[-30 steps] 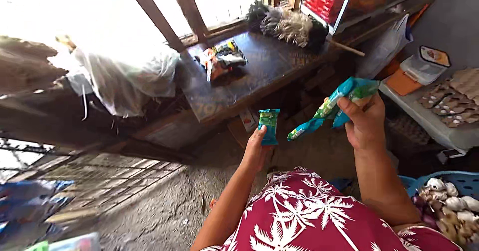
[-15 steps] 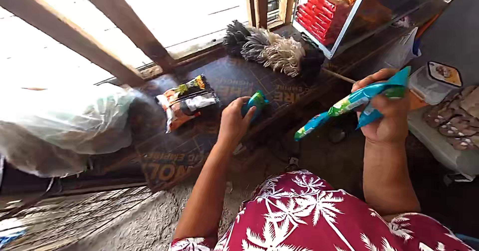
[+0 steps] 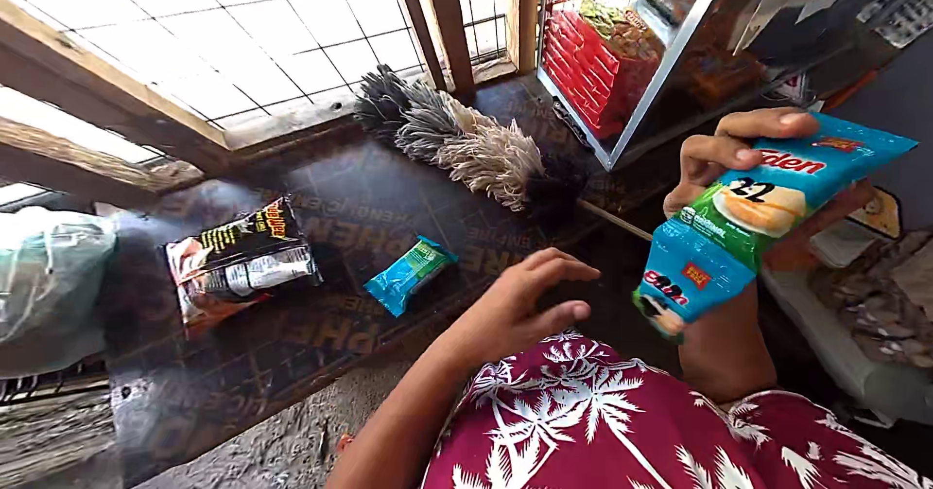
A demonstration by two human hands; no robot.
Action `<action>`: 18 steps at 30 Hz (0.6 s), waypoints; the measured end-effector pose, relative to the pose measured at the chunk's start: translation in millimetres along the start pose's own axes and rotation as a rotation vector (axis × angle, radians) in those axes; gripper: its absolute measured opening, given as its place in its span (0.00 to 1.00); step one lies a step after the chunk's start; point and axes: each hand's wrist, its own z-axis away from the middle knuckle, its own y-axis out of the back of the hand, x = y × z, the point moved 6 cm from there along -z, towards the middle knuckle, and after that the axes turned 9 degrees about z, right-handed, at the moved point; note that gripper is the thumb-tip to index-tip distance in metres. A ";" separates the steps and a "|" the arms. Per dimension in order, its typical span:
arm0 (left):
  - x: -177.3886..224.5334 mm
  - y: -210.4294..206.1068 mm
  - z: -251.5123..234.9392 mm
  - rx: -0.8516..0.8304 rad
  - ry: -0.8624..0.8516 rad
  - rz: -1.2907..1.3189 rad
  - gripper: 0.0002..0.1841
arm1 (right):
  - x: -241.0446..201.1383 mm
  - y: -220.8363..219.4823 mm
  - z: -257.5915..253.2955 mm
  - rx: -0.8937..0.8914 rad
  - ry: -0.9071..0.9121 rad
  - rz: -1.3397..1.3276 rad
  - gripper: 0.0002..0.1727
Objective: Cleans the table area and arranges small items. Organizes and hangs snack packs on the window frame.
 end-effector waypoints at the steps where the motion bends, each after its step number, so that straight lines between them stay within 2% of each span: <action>1: -1.4 -5.3 -6.9 -0.056 0.008 0.027 0.25 | -1.6 4.6 -4.3 -0.012 0.002 0.004 0.20; 5: -7.1 -10.5 -28.2 -0.159 0.040 0.114 0.26 | -6.8 7.2 -13.8 0.016 0.108 0.180 0.22; 8: -6.2 -6.8 -40.7 -0.213 0.060 0.251 0.25 | -11.1 4.6 -15.9 0.019 0.103 0.293 0.22; 13: -6.5 6.3 -55.1 -0.186 0.077 0.384 0.20 | -19.2 2.9 -35.0 0.017 0.140 0.318 0.22; 16: -11.8 6.3 -56.2 -0.189 0.240 0.583 0.20 | -18.8 4.8 -40.1 0.048 0.185 0.399 0.23; 18: -14.4 8.1 -55.1 -0.202 0.397 0.589 0.27 | -17.0 5.7 -44.1 0.060 0.198 0.501 0.22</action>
